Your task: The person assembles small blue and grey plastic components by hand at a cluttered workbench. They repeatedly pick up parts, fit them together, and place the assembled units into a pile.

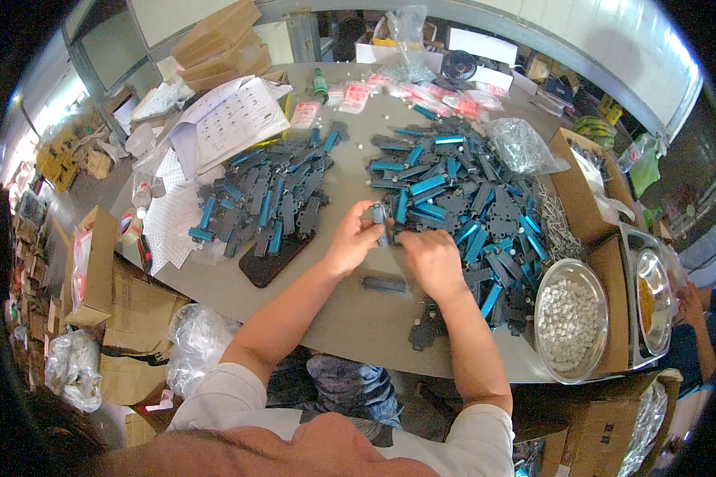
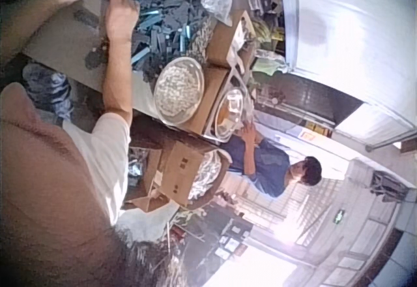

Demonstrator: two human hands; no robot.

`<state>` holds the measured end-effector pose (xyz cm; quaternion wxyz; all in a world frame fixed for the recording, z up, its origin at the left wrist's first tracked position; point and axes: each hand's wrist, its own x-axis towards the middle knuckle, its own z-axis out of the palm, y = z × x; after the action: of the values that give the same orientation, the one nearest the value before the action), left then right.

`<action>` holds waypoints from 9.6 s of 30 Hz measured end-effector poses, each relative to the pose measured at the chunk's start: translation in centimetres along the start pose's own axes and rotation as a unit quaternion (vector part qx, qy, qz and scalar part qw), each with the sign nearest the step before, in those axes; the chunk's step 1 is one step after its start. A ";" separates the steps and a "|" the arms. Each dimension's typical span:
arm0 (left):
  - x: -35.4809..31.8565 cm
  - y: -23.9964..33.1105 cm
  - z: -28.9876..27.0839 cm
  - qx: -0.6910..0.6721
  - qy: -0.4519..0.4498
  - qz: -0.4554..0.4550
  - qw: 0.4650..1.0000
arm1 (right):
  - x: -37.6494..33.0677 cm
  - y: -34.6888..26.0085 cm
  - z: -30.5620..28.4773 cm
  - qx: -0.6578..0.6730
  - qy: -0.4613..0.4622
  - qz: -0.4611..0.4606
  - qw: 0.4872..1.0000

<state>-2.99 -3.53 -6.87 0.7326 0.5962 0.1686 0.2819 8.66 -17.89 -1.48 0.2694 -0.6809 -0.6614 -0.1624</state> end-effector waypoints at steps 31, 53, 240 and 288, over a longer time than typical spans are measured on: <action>-3.1 1.0 4.1 -0.150 -0.072 -0.012 0.986 | -0.7 -1.0 0.1 0.218 0.081 0.320 0.918; -2.2 3.3 3.5 -0.263 -0.007 0.022 0.965 | -0.6 -0.7 0.1 0.336 -0.009 0.167 0.927; -2.2 -0.6 3.3 0.093 0.111 0.192 0.971 | -0.7 -1.7 -0.8 0.673 0.066 0.413 0.611; -1.9 -1.4 3.1 -0.242 0.016 -0.023 0.970 | -1.7 -1.4 2.8 0.276 0.078 0.251 0.924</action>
<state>-2.38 -7.34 -7.72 0.8586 0.3928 0.1209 0.3065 6.75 -17.68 -4.52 0.5293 -0.7086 -0.4642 0.0474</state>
